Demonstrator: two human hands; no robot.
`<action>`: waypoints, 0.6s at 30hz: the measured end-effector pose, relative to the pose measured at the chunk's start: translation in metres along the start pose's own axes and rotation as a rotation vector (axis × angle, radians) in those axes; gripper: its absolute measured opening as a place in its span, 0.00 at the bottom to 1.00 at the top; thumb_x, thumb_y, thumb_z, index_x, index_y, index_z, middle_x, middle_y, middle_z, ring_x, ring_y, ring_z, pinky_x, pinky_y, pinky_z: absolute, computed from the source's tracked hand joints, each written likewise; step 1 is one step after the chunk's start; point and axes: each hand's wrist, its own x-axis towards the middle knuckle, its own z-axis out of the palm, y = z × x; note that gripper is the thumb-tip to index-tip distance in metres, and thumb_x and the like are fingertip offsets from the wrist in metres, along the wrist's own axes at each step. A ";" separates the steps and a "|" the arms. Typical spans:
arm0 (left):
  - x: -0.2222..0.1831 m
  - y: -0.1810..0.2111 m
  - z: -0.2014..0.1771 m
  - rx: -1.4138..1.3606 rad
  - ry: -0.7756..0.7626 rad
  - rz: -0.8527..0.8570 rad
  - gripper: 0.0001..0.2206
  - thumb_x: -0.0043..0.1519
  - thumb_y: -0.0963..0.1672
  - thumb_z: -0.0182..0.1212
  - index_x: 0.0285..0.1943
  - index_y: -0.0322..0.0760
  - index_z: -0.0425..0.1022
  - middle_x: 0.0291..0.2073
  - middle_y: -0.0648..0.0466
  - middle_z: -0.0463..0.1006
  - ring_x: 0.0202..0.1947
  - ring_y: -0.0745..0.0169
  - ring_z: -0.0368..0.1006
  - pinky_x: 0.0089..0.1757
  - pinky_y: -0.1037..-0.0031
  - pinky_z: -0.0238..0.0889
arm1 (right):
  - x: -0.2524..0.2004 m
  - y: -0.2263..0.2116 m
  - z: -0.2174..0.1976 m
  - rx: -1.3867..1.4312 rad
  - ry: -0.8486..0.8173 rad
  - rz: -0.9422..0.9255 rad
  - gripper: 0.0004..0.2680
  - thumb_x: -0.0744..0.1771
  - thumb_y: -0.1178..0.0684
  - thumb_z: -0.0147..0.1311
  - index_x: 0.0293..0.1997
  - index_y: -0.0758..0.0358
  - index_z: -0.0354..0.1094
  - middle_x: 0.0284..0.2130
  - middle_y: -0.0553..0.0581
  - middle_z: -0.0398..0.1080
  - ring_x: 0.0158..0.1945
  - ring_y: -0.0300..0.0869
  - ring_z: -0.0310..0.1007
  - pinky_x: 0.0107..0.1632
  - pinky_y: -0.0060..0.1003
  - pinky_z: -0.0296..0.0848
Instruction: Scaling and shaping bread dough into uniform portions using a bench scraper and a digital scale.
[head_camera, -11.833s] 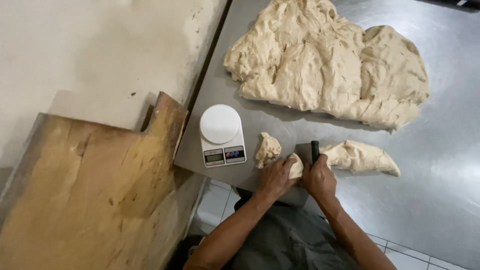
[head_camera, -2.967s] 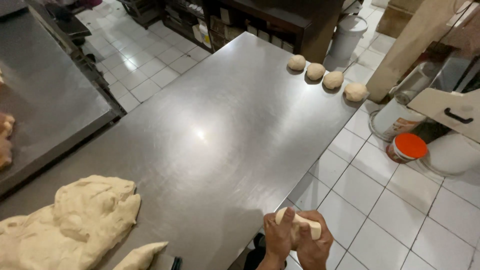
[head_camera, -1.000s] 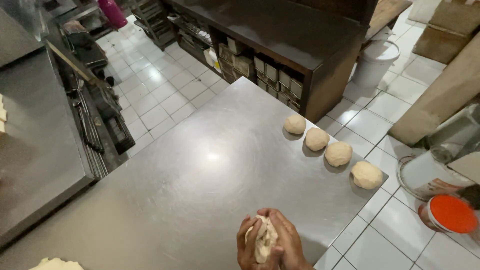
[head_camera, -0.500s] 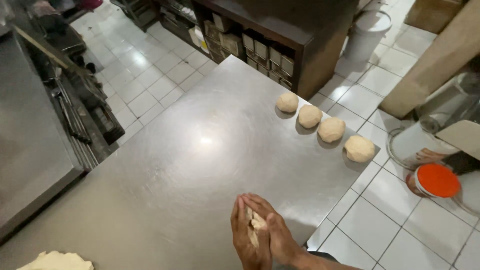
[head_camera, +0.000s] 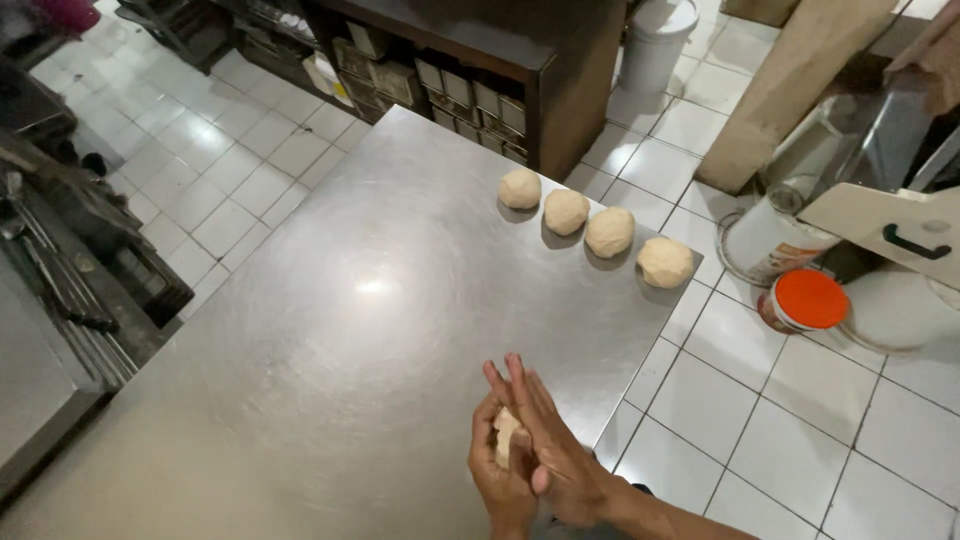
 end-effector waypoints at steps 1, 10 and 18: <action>-0.008 -0.037 -0.007 -0.039 0.031 -0.087 0.21 0.66 0.49 0.58 0.60 0.27 0.76 0.45 0.43 0.82 0.40 0.56 0.76 0.44 0.68 0.71 | 0.000 -0.011 -0.009 0.272 -0.059 0.013 0.44 0.65 0.16 0.29 0.80 0.57 0.13 0.82 0.66 0.26 0.84 0.58 0.20 0.77 0.59 0.36; 0.006 0.019 0.057 -0.323 0.109 -0.255 0.18 0.60 0.41 0.48 0.57 0.32 0.77 0.61 0.52 0.77 0.61 0.57 0.72 0.59 0.65 0.64 | -0.035 0.083 0.023 0.423 0.618 -0.197 0.24 0.73 0.34 0.37 0.67 0.69 0.59 0.71 0.71 0.53 0.73 0.57 0.57 0.70 0.51 0.61; 0.006 -0.015 0.092 -0.261 -0.051 -0.042 0.07 0.74 0.41 0.53 0.54 0.27 0.71 0.55 0.34 0.78 0.63 0.40 0.71 0.65 0.54 0.63 | -0.025 0.071 -0.014 0.386 0.867 -0.099 0.16 0.73 0.48 0.39 0.64 0.69 0.61 0.64 0.71 0.64 0.64 0.54 0.68 0.66 0.47 0.69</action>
